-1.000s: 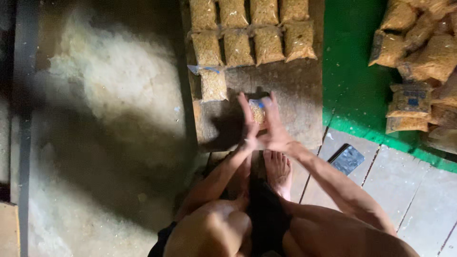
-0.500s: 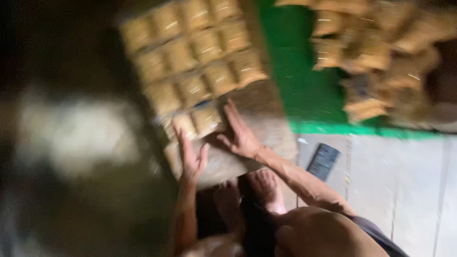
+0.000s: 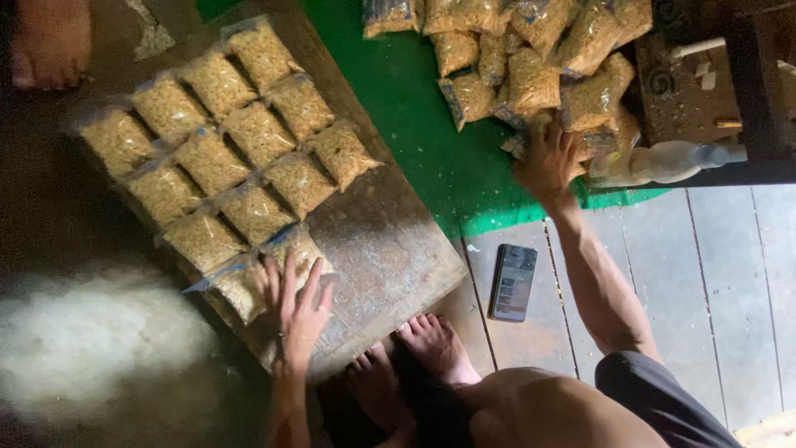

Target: The person sits on the floor and arranges small sealed plastic packets of grain one at a time into a neat grid on a wooden board, pressing each packet flat before placing it. The grid of packets grows steadily until the board is filled with rows of packets.

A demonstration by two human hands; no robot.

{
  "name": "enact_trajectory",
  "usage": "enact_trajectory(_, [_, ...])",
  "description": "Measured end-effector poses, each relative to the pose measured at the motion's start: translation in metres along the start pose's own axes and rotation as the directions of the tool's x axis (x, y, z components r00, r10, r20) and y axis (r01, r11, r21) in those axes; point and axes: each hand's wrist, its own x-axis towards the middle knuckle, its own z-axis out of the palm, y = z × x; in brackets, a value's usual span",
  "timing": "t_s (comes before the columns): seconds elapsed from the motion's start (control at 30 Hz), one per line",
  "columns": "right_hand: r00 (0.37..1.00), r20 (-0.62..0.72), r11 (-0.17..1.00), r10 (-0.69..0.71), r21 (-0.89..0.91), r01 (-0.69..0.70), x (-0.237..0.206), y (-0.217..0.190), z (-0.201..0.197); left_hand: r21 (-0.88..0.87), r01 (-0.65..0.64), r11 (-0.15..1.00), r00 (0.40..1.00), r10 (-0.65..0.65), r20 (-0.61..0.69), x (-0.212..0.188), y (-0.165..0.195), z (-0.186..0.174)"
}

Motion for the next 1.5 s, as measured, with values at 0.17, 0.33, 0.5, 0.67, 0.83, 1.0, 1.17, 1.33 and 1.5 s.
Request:
enact_trajectory(0.17, [0.929, 0.362, 0.004, -0.073, 0.932, -0.363, -0.001, -0.005, -0.009, -0.277, 0.155, 0.948, 0.988, -0.147, 0.051, 0.0, 0.053, -0.004])
enact_trajectory(0.33, [0.439, 0.496, -0.375, -0.749, 0.229, -0.898, -0.044, -0.075, 0.04, -0.651, 0.322, 0.688, 0.946, -0.257, 0.196, 0.021, 0.07, 0.002])
enact_trajectory(0.5, [-0.1, 0.68, 0.333, -0.727, 0.22, -0.917, -0.059, -0.17, 0.062, -0.628, 0.529, 0.571, 0.837, -0.228, 0.498, 0.028, 0.051, 0.013])
enact_trajectory(0.67, [0.272, 0.608, 0.431, -0.746, 0.752, -0.499, -0.057, -0.195, 0.006, -0.508, 0.653, 0.561, 0.755, -0.528, 0.388, -0.006, 0.061, 0.014])
enact_trajectory(0.83, [0.346, 0.394, 0.441, -0.852, 0.895, 0.066, -0.066, -0.193, -0.023, -0.163, 0.752, 0.639, 0.637, -0.638, 0.433, -0.027, 0.066, 0.002])
enact_trajectory(1.0, [0.579, -0.057, 0.326, -0.814, 0.779, 0.535, -0.081, -0.195, -0.011, -0.333, 0.151, 0.931, 0.989, -0.138, 0.062, -0.008, 0.051, -0.016])
enact_trajectory(1.17, [0.51, -0.157, 0.315, -0.846, 0.625, 0.714, -0.079, -0.193, 0.001, -0.182, 0.096, 0.979, 0.941, -0.03, 0.338, 0.013, 0.024, -0.01])
enact_trajectory(1.33, [0.529, -0.199, 0.329, -0.825, 0.592, 0.736, -0.076, -0.19, 0.011, -0.395, 0.069, 0.916, 0.975, 0.023, 0.223, 0.004, 0.001, 0.039])
enact_trajectory(1.5, [0.481, -0.214, 0.313, -0.85, 0.529, 0.789, -0.07, -0.186, 0.025, -0.599, 0.19, 0.778, 0.974, -0.072, 0.215, -0.015, -0.004, 0.067])
